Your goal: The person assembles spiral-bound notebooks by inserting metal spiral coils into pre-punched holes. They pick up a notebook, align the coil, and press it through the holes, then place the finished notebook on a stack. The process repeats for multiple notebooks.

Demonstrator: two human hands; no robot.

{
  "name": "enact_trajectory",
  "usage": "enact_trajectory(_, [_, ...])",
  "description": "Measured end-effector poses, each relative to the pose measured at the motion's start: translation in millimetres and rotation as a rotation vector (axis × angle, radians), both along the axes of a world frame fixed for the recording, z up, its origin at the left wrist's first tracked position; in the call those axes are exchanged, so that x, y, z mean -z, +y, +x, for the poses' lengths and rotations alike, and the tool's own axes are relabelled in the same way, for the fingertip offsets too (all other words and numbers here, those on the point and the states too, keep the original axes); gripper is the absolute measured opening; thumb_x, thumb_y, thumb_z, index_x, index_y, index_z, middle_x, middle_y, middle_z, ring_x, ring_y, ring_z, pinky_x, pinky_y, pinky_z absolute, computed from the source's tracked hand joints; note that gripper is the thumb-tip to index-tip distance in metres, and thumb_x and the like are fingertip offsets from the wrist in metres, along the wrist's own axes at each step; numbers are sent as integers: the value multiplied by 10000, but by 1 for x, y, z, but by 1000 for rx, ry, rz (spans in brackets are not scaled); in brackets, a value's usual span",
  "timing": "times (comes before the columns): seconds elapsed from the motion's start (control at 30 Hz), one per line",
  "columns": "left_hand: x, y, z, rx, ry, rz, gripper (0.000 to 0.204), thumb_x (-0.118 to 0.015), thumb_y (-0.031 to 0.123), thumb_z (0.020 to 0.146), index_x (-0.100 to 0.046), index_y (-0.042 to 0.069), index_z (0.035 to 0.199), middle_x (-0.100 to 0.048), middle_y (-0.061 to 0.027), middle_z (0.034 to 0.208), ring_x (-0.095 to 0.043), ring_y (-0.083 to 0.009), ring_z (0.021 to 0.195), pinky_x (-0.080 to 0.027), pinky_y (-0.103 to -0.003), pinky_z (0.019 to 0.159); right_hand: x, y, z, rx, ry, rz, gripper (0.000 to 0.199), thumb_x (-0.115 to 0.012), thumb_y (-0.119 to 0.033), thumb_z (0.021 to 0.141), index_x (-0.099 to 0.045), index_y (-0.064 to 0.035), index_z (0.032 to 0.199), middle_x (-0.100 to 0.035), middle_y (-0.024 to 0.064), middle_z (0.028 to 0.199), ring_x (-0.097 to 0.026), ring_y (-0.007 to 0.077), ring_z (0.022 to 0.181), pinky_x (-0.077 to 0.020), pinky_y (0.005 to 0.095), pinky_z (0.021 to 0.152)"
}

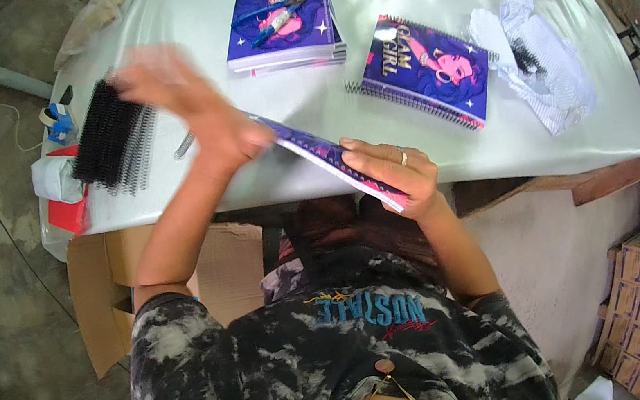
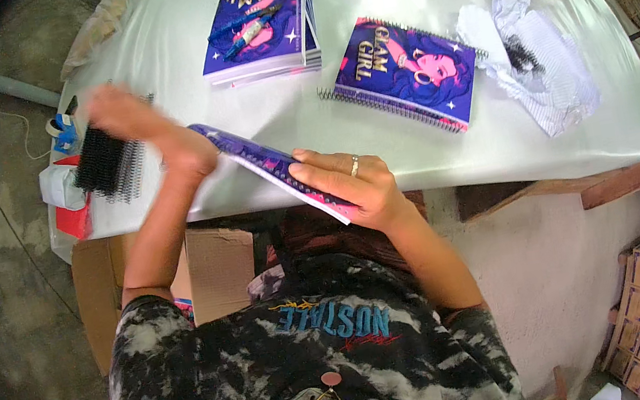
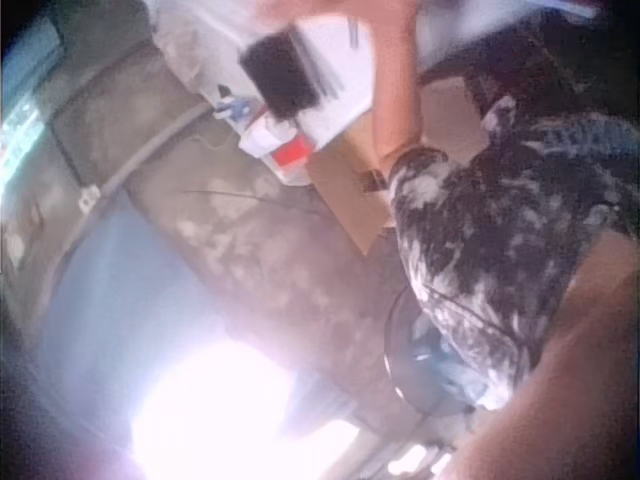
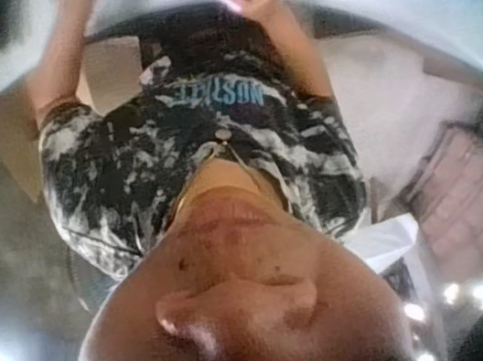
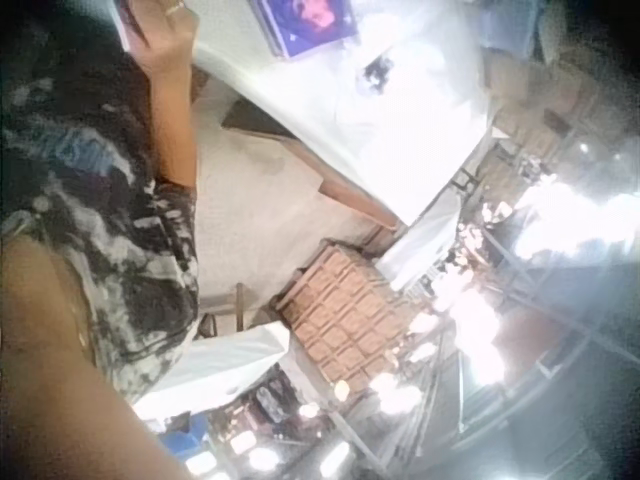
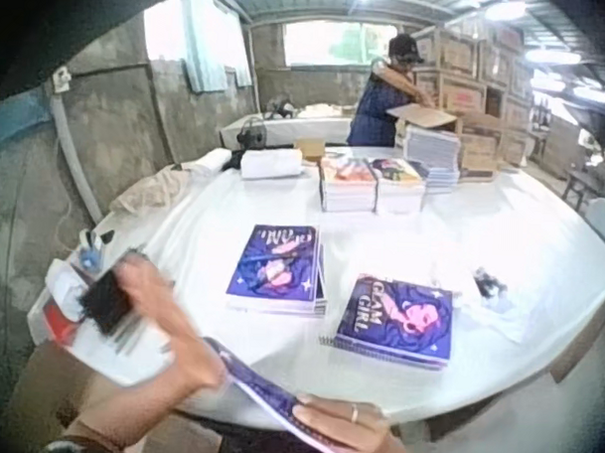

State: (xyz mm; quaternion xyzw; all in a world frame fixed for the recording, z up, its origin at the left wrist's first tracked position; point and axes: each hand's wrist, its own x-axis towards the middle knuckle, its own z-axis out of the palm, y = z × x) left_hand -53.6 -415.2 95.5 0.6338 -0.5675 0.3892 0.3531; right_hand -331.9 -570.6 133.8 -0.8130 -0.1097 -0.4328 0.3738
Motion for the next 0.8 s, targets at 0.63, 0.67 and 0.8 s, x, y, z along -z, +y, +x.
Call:
enact_trajectory(0.63, [-14,-38,-55,85,241,2,1169,-423,801,662,-127,-91,1357,-71,-266,1432,-53,-413,1327,-17,-588,1034,7,-7,6,-10,-8,68,242,-619,-36,745,-632,45,973,-656,176,929,-660,293,856,-529,327,744])
enact_trajectory(0.67, [-24,-34,-92,76,204,267,1090,-478,744,694,-245,-109,1329,-191,-273,1410,-179,-442,1305,-105,-606,1030,9,-8,7,48,-6,91,250,-622,-33,740,-632,40,979,-656,173,938,-661,288,851,-528,326,744])
enact_trajectory(0.8, [-14,-27,-94,238,-56,197,911,-438,742,711,-394,18,1261,-324,-249,1285,-329,-406,1173,-144,-553,989,17,-13,7,60,49,192,272,-636,-1,735,-626,33,1005,-653,169,968,-659,266,857,-517,301,753])
